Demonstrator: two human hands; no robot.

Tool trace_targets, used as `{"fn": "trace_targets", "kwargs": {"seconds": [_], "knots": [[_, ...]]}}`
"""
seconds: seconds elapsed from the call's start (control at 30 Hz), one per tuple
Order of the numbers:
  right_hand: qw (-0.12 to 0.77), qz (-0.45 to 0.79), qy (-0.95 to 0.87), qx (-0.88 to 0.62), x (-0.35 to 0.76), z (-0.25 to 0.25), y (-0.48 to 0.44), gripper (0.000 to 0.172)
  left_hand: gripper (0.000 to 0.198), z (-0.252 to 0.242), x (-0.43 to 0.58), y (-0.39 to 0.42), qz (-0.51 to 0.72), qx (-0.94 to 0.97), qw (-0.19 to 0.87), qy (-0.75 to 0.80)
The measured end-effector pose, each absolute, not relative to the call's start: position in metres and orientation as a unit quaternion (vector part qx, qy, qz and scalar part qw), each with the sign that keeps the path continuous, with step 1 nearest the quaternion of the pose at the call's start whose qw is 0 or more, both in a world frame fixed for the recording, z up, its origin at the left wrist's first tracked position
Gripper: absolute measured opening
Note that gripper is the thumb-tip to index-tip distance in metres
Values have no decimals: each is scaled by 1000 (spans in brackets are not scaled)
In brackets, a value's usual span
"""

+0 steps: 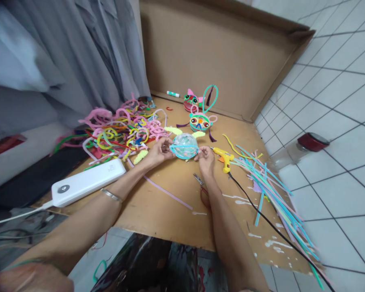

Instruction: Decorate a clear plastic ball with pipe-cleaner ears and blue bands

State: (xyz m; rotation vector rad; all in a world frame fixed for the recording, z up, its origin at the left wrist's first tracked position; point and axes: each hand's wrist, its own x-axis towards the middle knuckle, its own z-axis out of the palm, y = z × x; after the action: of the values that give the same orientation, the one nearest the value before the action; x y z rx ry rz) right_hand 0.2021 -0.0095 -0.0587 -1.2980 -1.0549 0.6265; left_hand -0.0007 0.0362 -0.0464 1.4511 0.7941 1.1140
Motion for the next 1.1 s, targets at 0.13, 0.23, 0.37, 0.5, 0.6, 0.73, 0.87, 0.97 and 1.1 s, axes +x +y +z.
{"fn": "trace_targets", "kwargs": {"seconds": [0.13, 0.23, 0.37, 0.5, 0.6, 0.73, 0.87, 0.97, 1.1], "knots": [[622, 289, -463, -561, 205, -55, -10, 26, 40, -45, 0, 35, 474, 614, 532, 341], [625, 301, -462, -553, 206, -52, -11, 29, 32, -44, -1, 33, 471, 627, 518, 342], [618, 303, -468, -555, 207, -51, -11, 31, 26, -42, -5, 33, 471, 641, 498, 345], [611, 303, -479, -553, 205, -50, -11, 33, 22, -40, -9, 36, 474, 648, 478, 356], [611, 293, -486, -552, 204, -49, -12, 31, 21, -38, -10, 36, 473, 653, 471, 359], [606, 293, -486, -558, 203, -49, -12, 26, 18, -36, -10, 34, 470, 655, 461, 370], [594, 289, -498, -562, 204, -50, -11, 20, 18, -37, -10, 34, 464, 652, 460, 385], [599, 293, -495, -558, 203, -50, -11, 19, 18, -39, -10, 35, 470, 651, 453, 387], [613, 310, -485, -542, 201, -49, -13, 24, 18, -43, -11, 38, 473, 643, 469, 378]]}}
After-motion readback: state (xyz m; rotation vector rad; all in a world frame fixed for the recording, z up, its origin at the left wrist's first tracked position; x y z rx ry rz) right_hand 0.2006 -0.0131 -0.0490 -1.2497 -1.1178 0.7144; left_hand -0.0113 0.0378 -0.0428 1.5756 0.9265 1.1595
